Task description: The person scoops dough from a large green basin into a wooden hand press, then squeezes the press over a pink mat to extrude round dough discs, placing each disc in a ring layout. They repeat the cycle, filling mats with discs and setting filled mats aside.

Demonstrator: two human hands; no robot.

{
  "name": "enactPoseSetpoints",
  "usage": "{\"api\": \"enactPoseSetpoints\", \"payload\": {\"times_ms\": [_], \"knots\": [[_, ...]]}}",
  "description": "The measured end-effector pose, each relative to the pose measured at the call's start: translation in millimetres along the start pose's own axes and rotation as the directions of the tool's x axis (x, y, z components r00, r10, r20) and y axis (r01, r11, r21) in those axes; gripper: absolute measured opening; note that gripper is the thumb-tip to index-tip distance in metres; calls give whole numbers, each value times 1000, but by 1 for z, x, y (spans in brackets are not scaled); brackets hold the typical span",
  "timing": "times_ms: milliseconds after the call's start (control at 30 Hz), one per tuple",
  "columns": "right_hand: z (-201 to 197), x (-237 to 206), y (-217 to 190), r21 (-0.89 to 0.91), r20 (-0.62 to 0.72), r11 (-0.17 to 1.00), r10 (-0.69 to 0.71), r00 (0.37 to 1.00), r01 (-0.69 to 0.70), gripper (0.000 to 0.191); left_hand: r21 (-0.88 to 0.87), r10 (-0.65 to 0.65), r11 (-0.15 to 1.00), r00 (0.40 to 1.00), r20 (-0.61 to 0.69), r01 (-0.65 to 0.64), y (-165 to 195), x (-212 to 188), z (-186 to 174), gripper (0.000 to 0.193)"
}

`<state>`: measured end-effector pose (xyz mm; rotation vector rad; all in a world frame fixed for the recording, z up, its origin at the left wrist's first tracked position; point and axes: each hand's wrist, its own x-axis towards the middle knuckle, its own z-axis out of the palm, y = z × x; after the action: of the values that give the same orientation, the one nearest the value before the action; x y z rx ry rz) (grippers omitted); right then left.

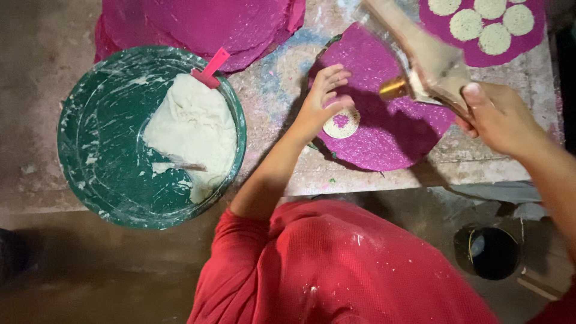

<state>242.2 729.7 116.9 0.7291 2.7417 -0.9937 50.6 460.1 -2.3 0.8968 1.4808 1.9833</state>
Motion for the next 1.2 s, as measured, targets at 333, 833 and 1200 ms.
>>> {"api": "enactPoseSetpoints", "payload": {"times_ms": [333, 833, 1200], "knots": [[-16, -51, -149, -331, 190, 246, -928, 320, 911, 64, 435, 15, 846, 828, 560, -309, 160, -56, 9, 59], [109, -8, -304, 711, 571, 345, -792, -216, 613, 44, 969, -225, 241, 967, 115, -59, 204, -262, -151, 21], [167, 118, -441, -617, 340, -542, -837, -428, 571, 37, -500, -323, 824, 946, -27, 267, 214, -316, -277, 33]]}}
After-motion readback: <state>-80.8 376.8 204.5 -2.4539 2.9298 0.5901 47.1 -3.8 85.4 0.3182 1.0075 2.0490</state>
